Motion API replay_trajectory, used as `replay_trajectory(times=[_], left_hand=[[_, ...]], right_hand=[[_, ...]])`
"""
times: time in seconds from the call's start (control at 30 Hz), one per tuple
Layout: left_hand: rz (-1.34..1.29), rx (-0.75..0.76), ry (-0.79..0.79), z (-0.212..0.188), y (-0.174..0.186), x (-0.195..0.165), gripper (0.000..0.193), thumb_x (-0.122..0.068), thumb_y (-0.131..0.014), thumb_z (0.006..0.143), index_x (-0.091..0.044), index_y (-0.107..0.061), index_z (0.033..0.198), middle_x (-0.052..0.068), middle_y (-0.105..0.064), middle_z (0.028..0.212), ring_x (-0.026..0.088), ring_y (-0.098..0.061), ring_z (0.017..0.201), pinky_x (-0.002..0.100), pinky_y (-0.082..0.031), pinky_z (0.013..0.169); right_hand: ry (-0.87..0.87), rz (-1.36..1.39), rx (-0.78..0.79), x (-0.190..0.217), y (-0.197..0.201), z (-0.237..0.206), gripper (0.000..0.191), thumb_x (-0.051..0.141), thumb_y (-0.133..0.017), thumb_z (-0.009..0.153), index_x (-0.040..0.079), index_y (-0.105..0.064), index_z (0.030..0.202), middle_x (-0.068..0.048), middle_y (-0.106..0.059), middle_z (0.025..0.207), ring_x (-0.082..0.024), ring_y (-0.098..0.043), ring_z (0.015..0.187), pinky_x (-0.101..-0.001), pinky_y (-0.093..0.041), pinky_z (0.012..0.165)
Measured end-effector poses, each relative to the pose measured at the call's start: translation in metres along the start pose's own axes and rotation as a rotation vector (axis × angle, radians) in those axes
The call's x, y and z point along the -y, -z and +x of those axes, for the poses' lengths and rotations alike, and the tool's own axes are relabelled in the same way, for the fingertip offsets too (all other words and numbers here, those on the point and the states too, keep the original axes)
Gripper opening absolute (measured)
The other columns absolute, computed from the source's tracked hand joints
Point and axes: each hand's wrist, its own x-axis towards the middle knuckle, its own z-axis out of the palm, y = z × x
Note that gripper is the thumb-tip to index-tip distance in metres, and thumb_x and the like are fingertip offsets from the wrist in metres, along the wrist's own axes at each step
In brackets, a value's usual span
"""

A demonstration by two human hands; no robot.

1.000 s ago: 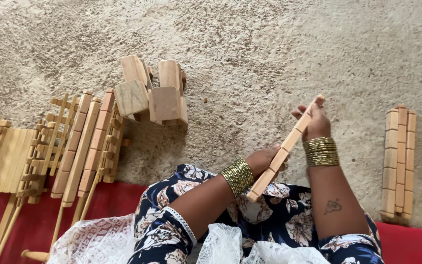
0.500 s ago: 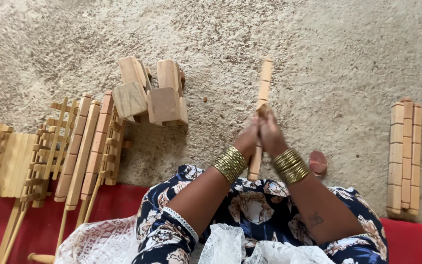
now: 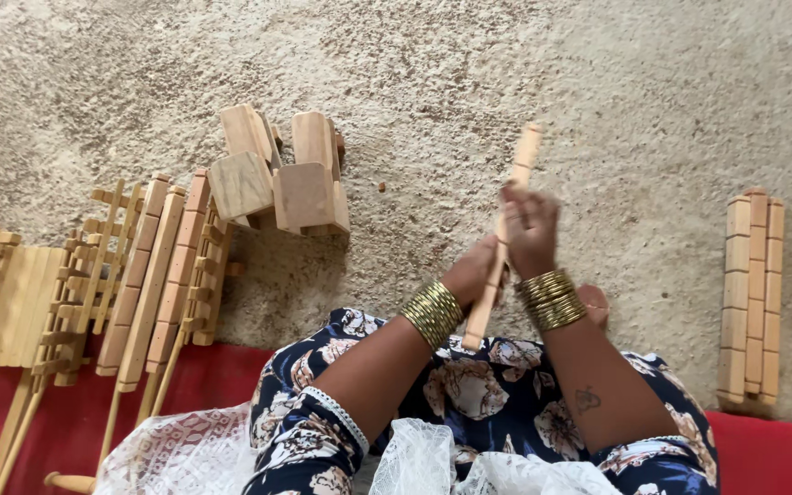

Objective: The person sits on the floor and repeatedly rubs a long wooden stick with a small abrasive object to smooth its surface. They then pick up a second wooden piece and begin rubbing it in the same manner. Finished wooden components are visible nearby.

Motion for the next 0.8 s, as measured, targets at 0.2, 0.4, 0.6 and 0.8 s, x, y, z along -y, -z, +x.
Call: replay_trajectory(times=[0.2, 0.4, 0.6, 0.8], left_hand=[[-0.527, -0.063, -0.235, 0.016, 0.033, -0.006, 0.04, -0.034, -0.025, 0.113, -0.004, -0.051, 0.117, 0.006, -0.06, 0.088, 0.011, -0.061, 0.063, 0.023, -0.058, 0.055], [-0.202, -0.04, -0.107, 0.012, 0.016, 0.002, 0.044, -0.041, -0.025, 0.111, -0.004, -0.049, 0.109, 0.005, -0.055, 0.078, 0.009, -0.051, 0.048, 0.023, -0.053, 0.04], [-0.172, 0.087, -0.039, 0.01, 0.006, 0.011, 0.036, -0.04, -0.027, 0.108, -0.011, -0.047, 0.116, 0.002, -0.057, 0.079, 0.01, -0.054, 0.048, 0.023, -0.053, 0.04], [-0.316, -0.154, -0.013, 0.032, 0.035, 0.007, 0.039, -0.028, -0.033, 0.107, 0.003, -0.054, 0.12, 0.01, -0.065, 0.086, 0.015, -0.063, 0.059, 0.027, -0.061, 0.051]], right_hand=[[-0.055, -0.017, 0.213, 0.037, -0.015, -0.032, 0.024, 0.009, -0.054, 0.103, -0.006, -0.069, 0.115, -0.011, -0.052, 0.11, -0.02, -0.056, 0.089, -0.0254, -0.058, 0.073], [-0.412, 0.024, 0.154, 0.01, -0.001, -0.016, 0.024, 0.015, -0.053, 0.102, 0.007, -0.071, 0.116, -0.008, -0.056, 0.112, -0.017, -0.056, 0.081, -0.0245, -0.057, 0.064], [-0.008, -0.054, -0.05, -0.017, 0.023, 0.002, 0.025, 0.007, -0.055, 0.106, 0.001, -0.069, 0.125, -0.015, -0.049, 0.139, -0.021, -0.06, 0.113, -0.0286, -0.06, 0.086], [-0.234, 0.182, 0.215, 0.024, -0.009, -0.017, 0.015, 0.008, -0.058, 0.096, 0.005, -0.069, 0.105, -0.007, -0.06, 0.125, -0.021, -0.067, 0.091, -0.0314, -0.063, 0.077]])
